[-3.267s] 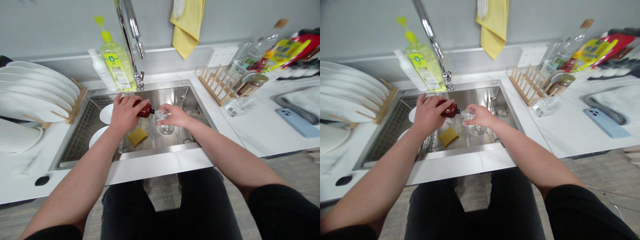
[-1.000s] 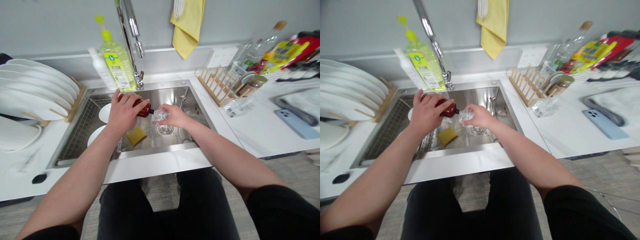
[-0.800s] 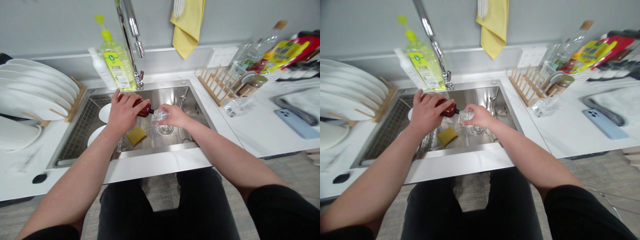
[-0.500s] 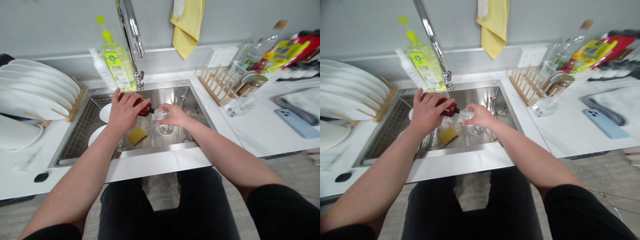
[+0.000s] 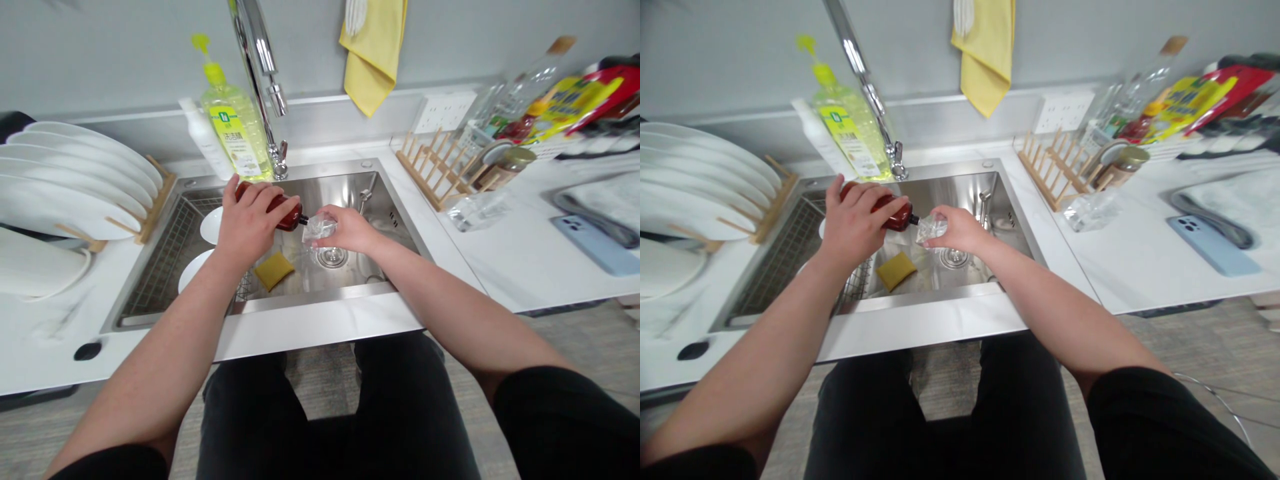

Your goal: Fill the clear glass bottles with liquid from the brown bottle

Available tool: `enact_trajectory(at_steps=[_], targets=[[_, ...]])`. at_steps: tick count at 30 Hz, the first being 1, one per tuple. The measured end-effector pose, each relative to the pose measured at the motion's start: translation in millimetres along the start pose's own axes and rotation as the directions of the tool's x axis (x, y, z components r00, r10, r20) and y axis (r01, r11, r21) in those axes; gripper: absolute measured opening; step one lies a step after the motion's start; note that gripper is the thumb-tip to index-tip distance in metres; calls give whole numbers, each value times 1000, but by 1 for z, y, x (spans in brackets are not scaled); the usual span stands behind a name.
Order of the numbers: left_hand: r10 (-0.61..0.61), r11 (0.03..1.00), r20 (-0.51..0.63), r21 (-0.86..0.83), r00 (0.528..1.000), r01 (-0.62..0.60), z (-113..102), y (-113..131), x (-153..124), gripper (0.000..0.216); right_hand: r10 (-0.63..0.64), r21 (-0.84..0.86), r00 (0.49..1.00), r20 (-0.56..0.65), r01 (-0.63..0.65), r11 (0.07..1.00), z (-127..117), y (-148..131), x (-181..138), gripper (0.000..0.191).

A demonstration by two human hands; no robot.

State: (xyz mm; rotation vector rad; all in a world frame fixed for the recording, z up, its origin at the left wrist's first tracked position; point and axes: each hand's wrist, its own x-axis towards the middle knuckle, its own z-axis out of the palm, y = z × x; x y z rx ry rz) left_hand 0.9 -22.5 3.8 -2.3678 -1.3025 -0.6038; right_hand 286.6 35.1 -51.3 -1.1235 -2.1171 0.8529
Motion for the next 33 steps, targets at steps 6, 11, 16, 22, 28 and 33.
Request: enact_trajectory(at_steps=[6, 11, 16, 22, 28, 33], targets=[[22, 998, -4, 52, 1000, -22, 1, 0, -2, 65, -1, -8, 1000, -4, 1, 1000, 0, -1, -1, 69], [46, 992, 25, 117, 999, -48, -3, 2, -1, 55, 4, -23, 1000, 2, -4, 1000, -2, -6, -2, 66], [37, 994, 40, 100, 999, -41, -11, 4, 0, 56, -3, 12, 1000, -10, 3, 1000, -2, -9, -4, 67], [28, 999, 9, 47, 1000, -28, -15, 6, 2, 68, -15, 16, 1000, -10, 16, 1000, -4, -13, -6, 68], [30, 999, 24, 35, 999, -30, -24, 10, 5, 74, -43, 31, 999, -18, 44, 999, -4, -12, -6, 71], [74, 992, 51, 97, 996, -78, -33, 12, 8, 65, -67, 43, 997, -34, 68, 997, -4, -11, -7, 74]])
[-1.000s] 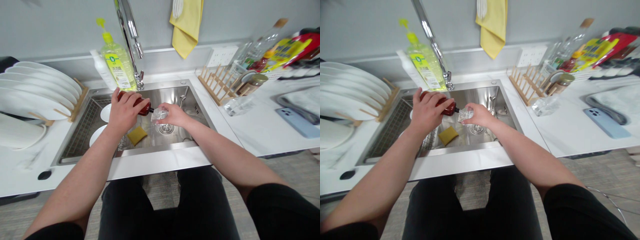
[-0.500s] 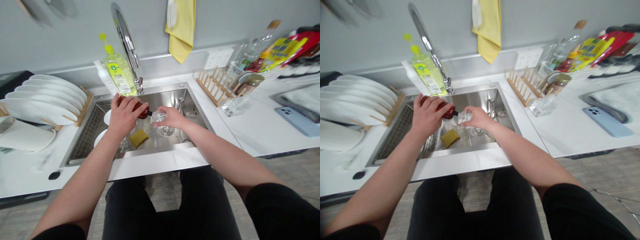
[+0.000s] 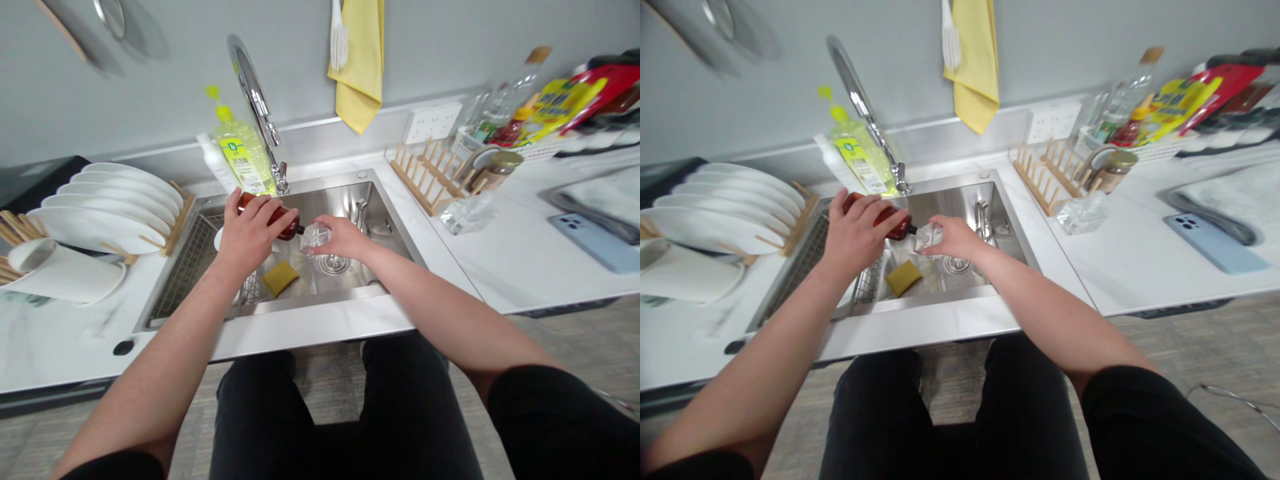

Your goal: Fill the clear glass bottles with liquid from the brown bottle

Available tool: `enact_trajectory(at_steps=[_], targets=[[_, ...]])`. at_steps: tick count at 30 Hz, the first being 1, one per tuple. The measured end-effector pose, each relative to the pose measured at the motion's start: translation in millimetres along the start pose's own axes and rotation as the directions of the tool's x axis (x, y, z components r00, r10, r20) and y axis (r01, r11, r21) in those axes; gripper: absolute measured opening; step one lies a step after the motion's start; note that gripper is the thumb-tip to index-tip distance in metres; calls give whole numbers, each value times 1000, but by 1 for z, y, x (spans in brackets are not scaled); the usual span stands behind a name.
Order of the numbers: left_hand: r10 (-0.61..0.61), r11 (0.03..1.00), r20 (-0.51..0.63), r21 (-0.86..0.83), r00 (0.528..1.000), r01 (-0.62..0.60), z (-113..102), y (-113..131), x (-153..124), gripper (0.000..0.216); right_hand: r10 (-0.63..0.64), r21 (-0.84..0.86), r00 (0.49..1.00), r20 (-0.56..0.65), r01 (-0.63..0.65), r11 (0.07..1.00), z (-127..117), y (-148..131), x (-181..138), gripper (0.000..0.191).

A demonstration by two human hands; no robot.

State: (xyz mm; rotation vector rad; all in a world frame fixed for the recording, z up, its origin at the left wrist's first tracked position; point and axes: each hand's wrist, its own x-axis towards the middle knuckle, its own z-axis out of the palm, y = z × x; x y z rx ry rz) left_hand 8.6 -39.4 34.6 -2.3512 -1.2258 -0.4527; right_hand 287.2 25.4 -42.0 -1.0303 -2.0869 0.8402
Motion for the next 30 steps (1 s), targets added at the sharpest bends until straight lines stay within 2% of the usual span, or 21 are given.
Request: enact_trajectory(at_steps=[13, 21, 27, 30], targets=[[94, 983, 7, 158, 996, -94, -14, -1, 9, 57, -43, 20, 999, -30, 43, 999, -2, -2, 1, 67], [92, 995, -102, -35, 991, -96, -16, -2, 15, 53, -43, 66, 998, -43, 46, 997, -1, -2, 0, 68], [173, 981, -40, 91, 984, -169, -33, -1, 25, 50, -79, 101, 993, -92, 88, 991, -3, -5, -1, 68], [177, 983, -6, 59, 984, -176, -43, 1, 30, 48, -79, 102, 993, -91, 88, 991, -3, -6, -1, 69]])
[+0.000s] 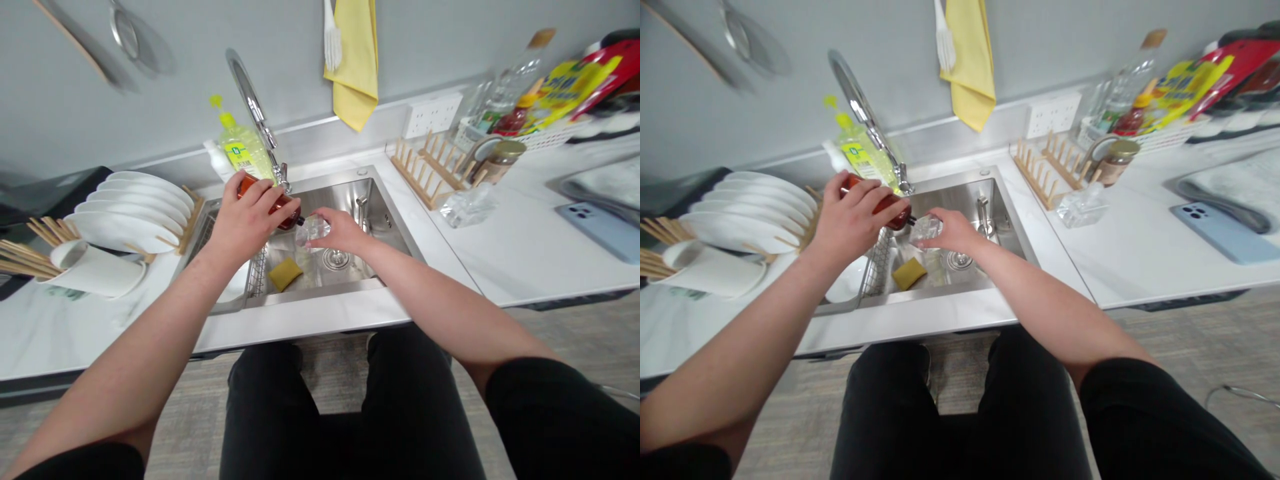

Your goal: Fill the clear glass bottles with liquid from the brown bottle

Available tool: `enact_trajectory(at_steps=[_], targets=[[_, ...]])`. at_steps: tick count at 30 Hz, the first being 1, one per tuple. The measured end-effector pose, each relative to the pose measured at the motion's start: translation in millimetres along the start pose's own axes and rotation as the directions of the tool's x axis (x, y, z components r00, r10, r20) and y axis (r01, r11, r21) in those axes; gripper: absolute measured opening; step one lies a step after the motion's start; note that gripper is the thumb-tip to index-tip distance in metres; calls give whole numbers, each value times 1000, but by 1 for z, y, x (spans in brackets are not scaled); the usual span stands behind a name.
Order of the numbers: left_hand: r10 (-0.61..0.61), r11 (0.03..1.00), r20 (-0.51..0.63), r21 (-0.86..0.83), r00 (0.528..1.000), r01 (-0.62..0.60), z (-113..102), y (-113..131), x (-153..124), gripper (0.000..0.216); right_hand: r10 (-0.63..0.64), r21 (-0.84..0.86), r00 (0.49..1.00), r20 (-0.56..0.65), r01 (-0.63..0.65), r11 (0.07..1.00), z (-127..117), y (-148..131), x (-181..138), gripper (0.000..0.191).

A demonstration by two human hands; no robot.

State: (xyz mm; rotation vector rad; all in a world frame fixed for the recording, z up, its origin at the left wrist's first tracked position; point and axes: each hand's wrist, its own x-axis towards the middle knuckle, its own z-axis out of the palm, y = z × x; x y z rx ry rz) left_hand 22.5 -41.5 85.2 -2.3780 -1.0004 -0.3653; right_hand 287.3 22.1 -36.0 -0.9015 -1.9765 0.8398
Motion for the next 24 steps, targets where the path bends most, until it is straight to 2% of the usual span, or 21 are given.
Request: enact_trajectory(at_steps=[5, 11, 16, 20, 24], targets=[[-27, 993, 45, -112, 999, 31, -12, 1, 7, 45, 0, -15, 1000, -8, -1, 1000, 0, -1, -1, 70], [39, 999, 87, -22, 995, -37, -23, 1, 14, 47, -13, -2, 999, -30, 13, 1000, 0, -3, -1, 70], [45, 994, 101, -100, 994, -35, -31, 0, 23, 44, -28, 9, 998, -51, 29, 1000, 1, -1, 0, 72], [115, 993, 97, 9, 989, -116, -35, -1, 29, 49, -38, 21, 998, -51, 40, 999, 1, 1, 1, 72], [147, 989, 80, 23, 986, -149, -37, -1, 32, 54, -52, 57, 997, -52, 55, 997, 0, 1, 1, 72]])
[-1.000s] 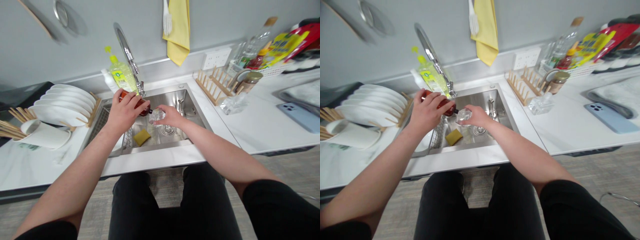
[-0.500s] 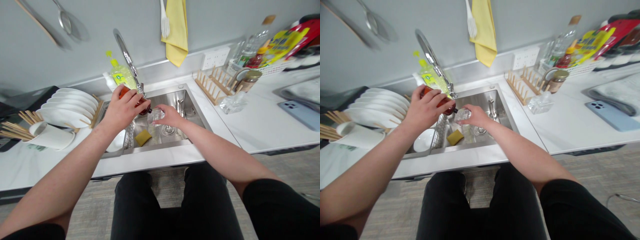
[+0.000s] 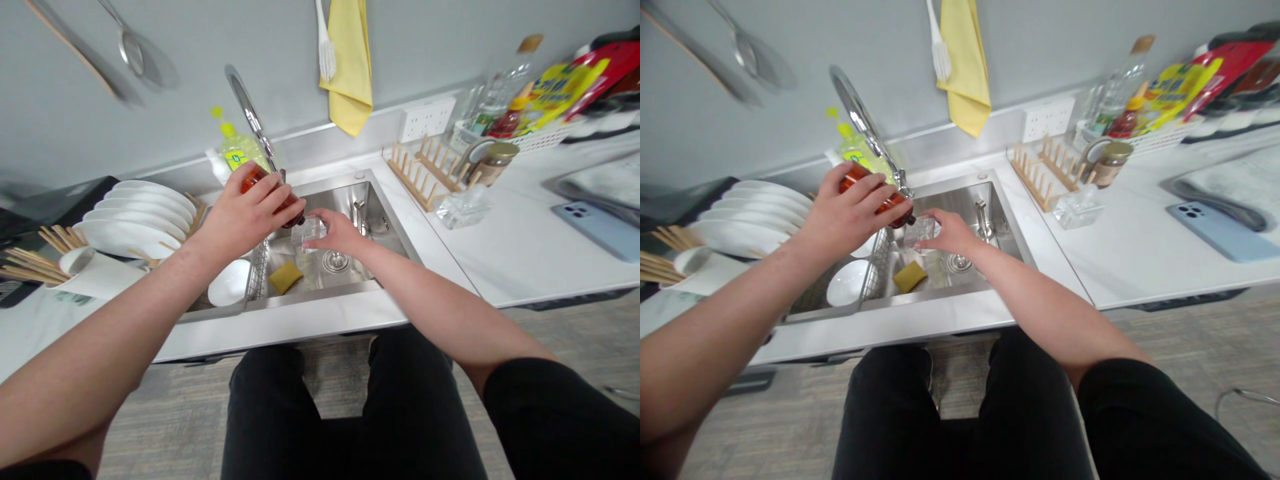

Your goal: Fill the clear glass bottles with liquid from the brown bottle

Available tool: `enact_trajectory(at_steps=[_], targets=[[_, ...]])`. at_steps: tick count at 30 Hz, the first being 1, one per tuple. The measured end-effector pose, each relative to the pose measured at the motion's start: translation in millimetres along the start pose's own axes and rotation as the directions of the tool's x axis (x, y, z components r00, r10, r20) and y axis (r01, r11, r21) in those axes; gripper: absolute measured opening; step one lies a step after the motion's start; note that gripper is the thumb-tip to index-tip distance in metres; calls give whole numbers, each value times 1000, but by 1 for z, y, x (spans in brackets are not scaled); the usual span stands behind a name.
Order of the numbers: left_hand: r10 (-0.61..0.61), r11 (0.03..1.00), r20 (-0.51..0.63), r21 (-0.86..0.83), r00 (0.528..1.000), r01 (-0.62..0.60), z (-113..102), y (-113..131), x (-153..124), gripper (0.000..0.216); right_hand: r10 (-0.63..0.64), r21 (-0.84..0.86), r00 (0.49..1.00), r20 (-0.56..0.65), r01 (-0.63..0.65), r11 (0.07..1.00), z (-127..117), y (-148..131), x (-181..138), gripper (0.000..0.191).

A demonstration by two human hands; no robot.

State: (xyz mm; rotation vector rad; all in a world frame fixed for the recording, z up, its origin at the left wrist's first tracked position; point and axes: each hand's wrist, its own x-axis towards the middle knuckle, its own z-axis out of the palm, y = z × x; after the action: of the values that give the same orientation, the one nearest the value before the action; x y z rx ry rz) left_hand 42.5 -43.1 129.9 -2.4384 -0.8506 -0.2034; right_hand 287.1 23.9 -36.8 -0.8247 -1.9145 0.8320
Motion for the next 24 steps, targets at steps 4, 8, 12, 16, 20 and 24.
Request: enact_trajectory(at_steps=[4, 8, 12, 16, 20, 24], targets=[[7, 1000, -11, -26, 1000, -7, -1, -2, -1, 58, -5, 22, 1000, -6, 5, 1000, 0, 0, 0, 74], [-33, 997, -5, -68, 999, 32, -1, 0, -7, 56, -1, 34, 1000, -11, 1, 999, 0, -1, 0, 75], [-151, 971, -34, -191, 988, 141, 2, 4, -12, 52, 18, 51, 1000, 7, -19, 999, 0, -2, -1, 74], [-187, 964, -55, -205, 981, 172, 8, 6, -18, 56, 36, 46, 999, 19, -37, 998, 0, -2, -1, 76], [-228, 966, -92, -146, 969, 214, 16, 11, -26, 59, 27, 81, 999, 22, -28, 996, 0, 0, 0, 74], [-370, 924, -103, -149, 923, 353, 28, 22, -35, 67, 1, 135, 1000, 27, -5, 991, 0, 0, 1, 72]])
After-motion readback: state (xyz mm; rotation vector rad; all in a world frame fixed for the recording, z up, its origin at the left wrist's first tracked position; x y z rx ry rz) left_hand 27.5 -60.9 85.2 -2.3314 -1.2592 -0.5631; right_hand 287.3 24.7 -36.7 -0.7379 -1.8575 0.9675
